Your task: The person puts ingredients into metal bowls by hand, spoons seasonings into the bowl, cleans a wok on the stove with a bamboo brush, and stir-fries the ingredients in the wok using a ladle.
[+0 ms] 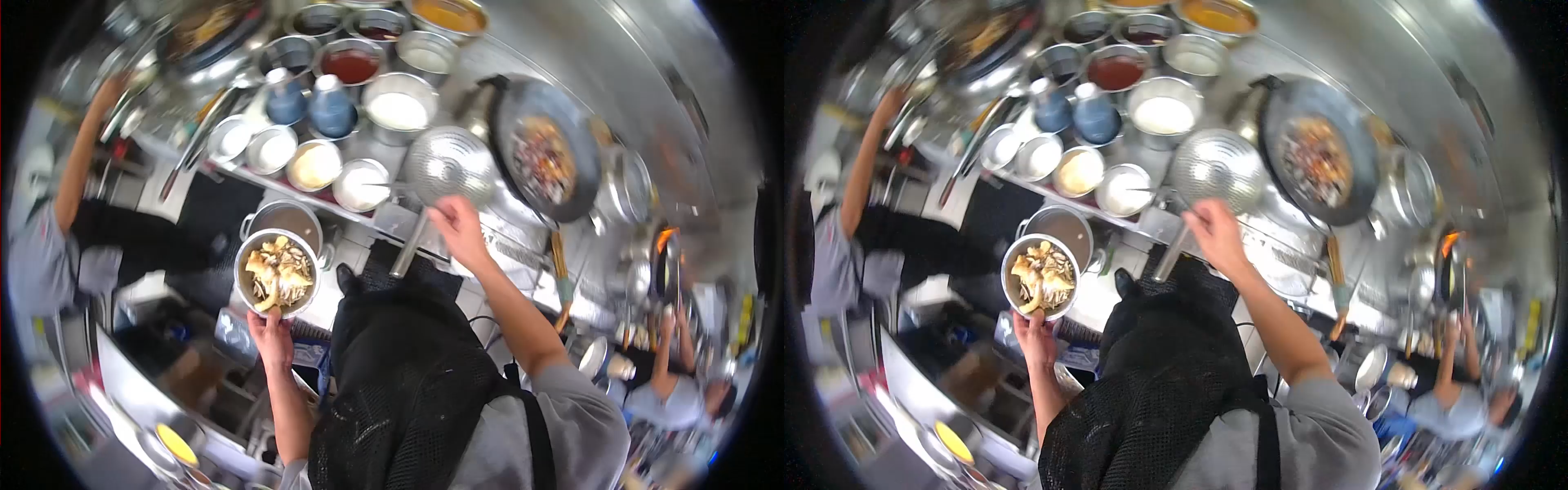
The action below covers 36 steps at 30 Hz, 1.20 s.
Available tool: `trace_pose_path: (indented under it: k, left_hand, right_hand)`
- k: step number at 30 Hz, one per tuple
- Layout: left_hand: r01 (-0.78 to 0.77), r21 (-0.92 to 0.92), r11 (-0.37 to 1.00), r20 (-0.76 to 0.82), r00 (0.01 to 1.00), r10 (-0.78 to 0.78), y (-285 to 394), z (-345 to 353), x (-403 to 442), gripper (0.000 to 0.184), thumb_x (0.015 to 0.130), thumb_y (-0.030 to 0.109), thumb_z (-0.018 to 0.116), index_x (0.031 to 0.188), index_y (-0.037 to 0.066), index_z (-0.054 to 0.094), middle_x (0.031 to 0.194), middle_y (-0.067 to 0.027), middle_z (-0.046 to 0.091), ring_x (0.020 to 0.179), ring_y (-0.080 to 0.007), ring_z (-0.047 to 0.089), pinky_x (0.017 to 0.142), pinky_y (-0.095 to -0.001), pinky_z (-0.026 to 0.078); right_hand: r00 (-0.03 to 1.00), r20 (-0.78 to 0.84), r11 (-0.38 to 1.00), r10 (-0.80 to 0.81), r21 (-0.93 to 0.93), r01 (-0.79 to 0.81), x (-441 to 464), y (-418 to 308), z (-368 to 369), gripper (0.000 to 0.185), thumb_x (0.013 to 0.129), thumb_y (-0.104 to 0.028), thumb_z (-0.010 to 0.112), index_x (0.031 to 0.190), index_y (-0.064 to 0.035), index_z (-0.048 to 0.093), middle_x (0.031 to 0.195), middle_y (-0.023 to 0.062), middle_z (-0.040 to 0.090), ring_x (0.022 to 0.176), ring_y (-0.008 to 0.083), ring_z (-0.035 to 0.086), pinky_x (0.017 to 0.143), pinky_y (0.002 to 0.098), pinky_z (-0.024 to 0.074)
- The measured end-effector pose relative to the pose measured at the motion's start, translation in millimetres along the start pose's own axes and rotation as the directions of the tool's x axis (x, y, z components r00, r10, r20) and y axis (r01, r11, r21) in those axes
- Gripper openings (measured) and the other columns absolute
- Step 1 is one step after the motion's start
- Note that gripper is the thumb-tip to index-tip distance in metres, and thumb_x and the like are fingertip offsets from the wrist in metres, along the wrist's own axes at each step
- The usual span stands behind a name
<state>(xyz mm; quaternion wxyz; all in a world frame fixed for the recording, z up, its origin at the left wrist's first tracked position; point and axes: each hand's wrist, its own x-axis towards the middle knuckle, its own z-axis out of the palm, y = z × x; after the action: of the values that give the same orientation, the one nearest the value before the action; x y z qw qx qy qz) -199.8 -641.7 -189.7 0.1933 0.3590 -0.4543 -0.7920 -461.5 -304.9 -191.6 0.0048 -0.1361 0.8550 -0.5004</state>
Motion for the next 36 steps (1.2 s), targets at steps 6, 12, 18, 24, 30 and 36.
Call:
trace_pose_path:
  k: [6, 12, 18, 24, 30, 36]
  left_hand:
    - [-0.187, -0.083, 0.979, -0.467, 0.875, 0.128, -51.8, -47.1, -132.2, 0.034, 0.097, 0.006, 0.066, 0.129, 0.009, 0.056, 0.117, -0.0071, 0.07, 0.098, -0.0147, 0.07, 0.072, -0.0306, 0.059]
    - [-0.572, -0.21, 0.793, -0.875, 0.471, 0.109, -145.8, -66.1, -308.5, 0.032, 0.093, -0.003, 0.062, 0.123, 0.003, 0.051, 0.11, -0.0077, 0.064, 0.09, -0.017, 0.07, 0.068, -0.0312, 0.063]
    - [-0.721, -0.027, 0.692, -0.999, 0.044, 0.007, -197.8, -113.3, -456.4, 0.033, 0.092, -0.008, 0.058, 0.121, 0.001, 0.044, 0.116, -0.0159, 0.062, 0.093, -0.0264, 0.071, 0.066, -0.0336, 0.065]
    - [-0.816, 0.169, 0.552, -0.963, -0.255, -0.083, -244.4, -167.6, -569.0, 0.039, 0.089, -0.009, 0.062, 0.114, 0.006, 0.037, 0.119, -0.0177, 0.054, 0.098, -0.0304, 0.066, 0.071, -0.0441, 0.065]
    - [-0.812, 0.313, 0.492, -0.885, -0.437, -0.16, -287.6, -188.7, -637.6, 0.043, 0.088, -0.01, 0.063, 0.117, 0.007, 0.036, 0.127, -0.015, 0.053, 0.107, -0.0299, 0.065, 0.077, -0.0449, 0.063]
    - [-0.819, 0.407, 0.404, -0.843, -0.507, -0.178, -312.3, -197.2, -650.5, 0.037, 0.097, -0.002, 0.065, 0.117, 0.006, 0.035, 0.126, -0.0141, 0.055, 0.103, -0.0263, 0.066, 0.086, -0.0432, 0.062]
  right_hand:
    - [0.861, 0.507, 0.97, -0.024, 0.219, -0.102, -75.8, -7.4, -43.1, 0.017, 0.095, -0.004, 0.073, 0.086, -0.0021, 0.058, 0.073, -0.0001, 0.054, 0.067, 0.0081, 0.052, 0.062, 0.0257, 0.0447]
    - [0.579, 0.815, 0.994, 0.018, 0.046, -0.095, -120.1, 39.2, -80.2, 0.017, 0.105, -0.013, 0.06, 0.107, 0.0022, 0.066, 0.074, 0.0045, 0.061, 0.066, 0.0114, 0.064, 0.057, 0.0273, 0.0504]
    - [0.435, 0.869, 0.972, -0.237, 0.208, 0.114, -134.8, 73.8, -86.0, 0.015, 0.104, -0.014, 0.064, 0.099, 0.0001, 0.063, 0.073, 0.004, 0.06, 0.06, 0.0116, 0.061, 0.056, 0.0276, 0.0533]
    - [0.327, 0.944, 0.992, -0.042, 0.001, 0.125, -166.2, 66.2, -91.4, 0.019, 0.102, -0.016, 0.067, 0.094, 0.0001, 0.06, 0.07, 0.0045, 0.062, 0.054, 0.0126, 0.06, 0.054, 0.028, 0.0526]
    - [0.361, 0.925, 0.972, -0.116, 0.031, 0.235, -172.1, 129.2, -103.8, 0.021, 0.104, -0.017, 0.062, 0.093, 0.0009, 0.061, 0.068, 0.0036, 0.061, 0.054, 0.0121, 0.056, 0.054, 0.0291, 0.0503]
    - [0.303, 0.953, 0.931, 0.026, -0.133, 0.341, -145.2, 209.1, -89.1, 0.017, 0.103, -0.02, 0.062, 0.104, -0.0026, 0.061, 0.068, 0.0038, 0.061, 0.057, 0.012, 0.057, 0.056, 0.0294, 0.0498]
